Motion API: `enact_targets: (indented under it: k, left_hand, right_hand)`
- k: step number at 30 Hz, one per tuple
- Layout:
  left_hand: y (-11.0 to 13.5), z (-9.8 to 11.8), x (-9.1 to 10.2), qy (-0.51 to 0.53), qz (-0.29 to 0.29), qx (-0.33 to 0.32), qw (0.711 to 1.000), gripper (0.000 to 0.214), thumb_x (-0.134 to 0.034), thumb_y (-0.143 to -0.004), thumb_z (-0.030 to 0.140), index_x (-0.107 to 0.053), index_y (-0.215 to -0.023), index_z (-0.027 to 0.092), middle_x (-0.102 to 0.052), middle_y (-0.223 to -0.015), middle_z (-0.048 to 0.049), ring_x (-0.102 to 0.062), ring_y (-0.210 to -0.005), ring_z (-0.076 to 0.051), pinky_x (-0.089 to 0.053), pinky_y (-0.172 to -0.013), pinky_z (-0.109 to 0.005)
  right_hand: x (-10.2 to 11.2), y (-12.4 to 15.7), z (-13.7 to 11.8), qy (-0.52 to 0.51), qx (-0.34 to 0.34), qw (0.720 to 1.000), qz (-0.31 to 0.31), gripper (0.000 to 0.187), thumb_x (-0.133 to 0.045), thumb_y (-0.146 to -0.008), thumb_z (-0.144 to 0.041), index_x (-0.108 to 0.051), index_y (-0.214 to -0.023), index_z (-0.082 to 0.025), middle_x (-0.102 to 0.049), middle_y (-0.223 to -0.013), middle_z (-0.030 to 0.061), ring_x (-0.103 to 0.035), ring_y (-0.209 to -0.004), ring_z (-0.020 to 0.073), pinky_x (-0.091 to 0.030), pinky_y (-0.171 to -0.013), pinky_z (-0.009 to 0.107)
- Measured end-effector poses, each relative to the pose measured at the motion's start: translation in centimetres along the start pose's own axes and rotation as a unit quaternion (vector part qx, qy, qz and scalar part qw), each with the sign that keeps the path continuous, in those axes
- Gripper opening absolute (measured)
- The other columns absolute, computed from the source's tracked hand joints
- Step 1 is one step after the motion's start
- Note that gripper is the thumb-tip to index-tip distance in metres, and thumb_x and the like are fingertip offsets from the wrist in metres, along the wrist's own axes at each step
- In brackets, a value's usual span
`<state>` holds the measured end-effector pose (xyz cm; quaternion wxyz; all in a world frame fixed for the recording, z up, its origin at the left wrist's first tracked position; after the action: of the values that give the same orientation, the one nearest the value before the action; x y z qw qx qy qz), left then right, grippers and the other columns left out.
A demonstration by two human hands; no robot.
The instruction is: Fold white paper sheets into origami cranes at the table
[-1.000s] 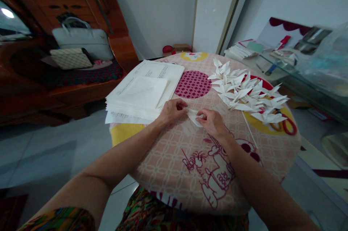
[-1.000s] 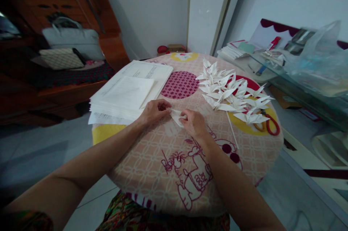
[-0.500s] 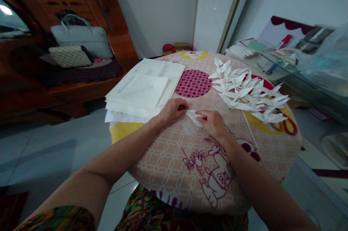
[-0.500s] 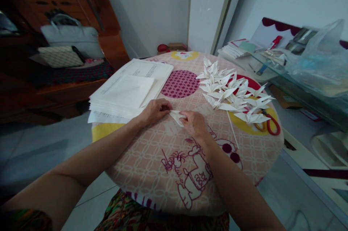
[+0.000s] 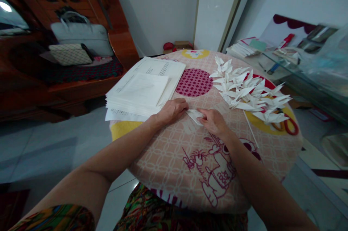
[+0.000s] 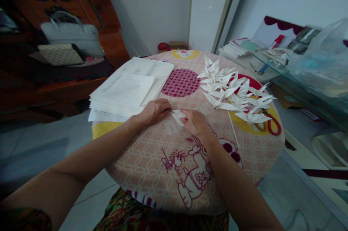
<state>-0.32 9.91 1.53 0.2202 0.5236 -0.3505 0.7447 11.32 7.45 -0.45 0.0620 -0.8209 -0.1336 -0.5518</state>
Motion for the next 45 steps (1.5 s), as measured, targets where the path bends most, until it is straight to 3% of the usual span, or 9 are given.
enact_targets:
  k: [8, 13, 18, 24, 29, 35, 41, 45]
  left_hand:
    - [0.2, 0.2, -0.2, -0.012, -0.015, -0.007, 1.000, 0.022, -0.050, -0.088, 0.014, -0.072, -0.085, 0.015, -0.067, -0.085, -0.0076, -0.062, -0.083, -0.019, -0.049, -0.072, -0.029]
    - [0.2, -2.1, 0.6, 0.077, 0.024, 0.076, 0.994, 0.022, -0.053, -0.079, 0.013, -0.074, -0.082, 0.016, -0.070, -0.083, -0.0059, -0.063, -0.077, -0.016, -0.049, -0.073, -0.026]
    - [0.4, -4.9, 0.7, 0.152, 0.008, 0.182, 0.971, 0.029, -0.053, -0.074, 0.013, -0.078, -0.086, 0.017, -0.075, -0.085, -0.0029, -0.063, -0.072, -0.014, -0.048, -0.069, -0.022]
    - [-0.2, -4.8, 0.6, 0.160, 0.010, 0.217, 0.963, 0.021, -0.063, -0.077, 0.026, -0.079, -0.085, 0.015, -0.074, -0.078, -0.0029, -0.059, -0.065, -0.013, -0.042, -0.062, -0.023]
    - [-0.7, -4.7, -0.2, 0.185, -0.035, 0.208, 0.960, 0.020, -0.061, -0.079, 0.025, -0.079, -0.081, 0.017, -0.070, -0.066, 0.0005, -0.056, -0.061, -0.011, -0.037, -0.059, -0.022]
    - [-1.2, -4.7, -0.1, 0.184, -0.046, 0.211, 0.959, 0.022, -0.061, -0.078, 0.028, -0.073, -0.066, 0.015, -0.061, -0.056, 0.0022, -0.049, -0.056, -0.010, -0.032, -0.056, -0.023]
    - [-2.5, -4.0, -0.8, 0.189, -0.111, 0.195, 0.956, 0.031, -0.061, -0.078, 0.027, -0.059, -0.049, 0.015, -0.047, -0.043, 0.0043, -0.042, -0.048, -0.009, -0.028, -0.052, -0.024]
    - [-2.6, -3.8, -1.6, 0.223, -0.162, 0.218, 0.936, 0.034, -0.063, -0.080, 0.030, -0.058, -0.049, 0.016, -0.050, -0.041, 0.0031, -0.045, -0.043, -0.009, -0.031, -0.049, -0.023]
  right_hand:
    - [-0.2, 0.8, -1.9, 0.067, 0.047, 0.996, -0.024, 0.042, -0.046, -0.096, -0.023, -0.064, -0.133, -0.019, -0.075, -0.114, 0.0138, -0.070, -0.102, 0.0253, -0.048, -0.085, 0.031]
    - [-0.3, 1.1, -2.4, 0.106, 0.043, 0.993, -0.038, 0.046, -0.041, -0.098, -0.022, -0.059, -0.140, -0.023, -0.074, -0.114, 0.0143, -0.070, -0.099, 0.0251, -0.047, -0.084, 0.032]
    - [-0.2, 1.2, -2.6, 0.115, 0.043, 0.991, -0.049, 0.045, -0.040, -0.099, -0.022, -0.060, -0.139, -0.024, -0.075, -0.107, 0.0149, -0.070, -0.094, 0.0253, -0.046, -0.080, 0.031]
    - [-0.3, 1.2, -2.6, 0.122, 0.043, 0.990, -0.049, 0.046, -0.040, -0.098, -0.021, -0.059, -0.139, -0.024, -0.074, -0.103, 0.0150, -0.070, -0.091, 0.0258, -0.047, -0.078, 0.032]
    - [-0.2, 1.3, -3.1, 0.145, 0.041, 0.987, -0.060, 0.046, -0.040, -0.097, -0.019, -0.059, -0.139, -0.023, -0.074, -0.107, 0.0158, -0.070, -0.093, 0.0264, -0.047, -0.079, 0.033]
    - [-0.4, 1.4, -2.9, 0.145, 0.049, 0.987, -0.046, 0.046, -0.039, -0.098, -0.020, -0.058, -0.139, -0.022, -0.073, -0.107, 0.0157, -0.070, -0.095, 0.0270, -0.047, -0.080, 0.033]
    - [-0.9, 1.4, -2.2, 0.129, 0.056, 0.990, -0.024, 0.048, -0.038, -0.098, -0.022, -0.056, -0.143, -0.024, -0.073, -0.108, 0.0143, -0.069, -0.093, 0.0254, -0.046, -0.079, 0.031]
    - [-0.9, 1.3, -2.0, 0.134, 0.051, 0.989, -0.026, 0.048, -0.038, -0.099, -0.023, -0.056, -0.143, -0.024, -0.073, -0.110, 0.0146, -0.069, -0.093, 0.0259, -0.046, -0.078, 0.032]
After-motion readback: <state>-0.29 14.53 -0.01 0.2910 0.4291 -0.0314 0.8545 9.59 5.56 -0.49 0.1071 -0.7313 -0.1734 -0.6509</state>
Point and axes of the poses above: each hand's wrist, its own y-axis away from the middle knuckle, its own x-axis out of the back of the hand, z = x × y, the point moved 10 cm from there along -y, towards the middle knuckle
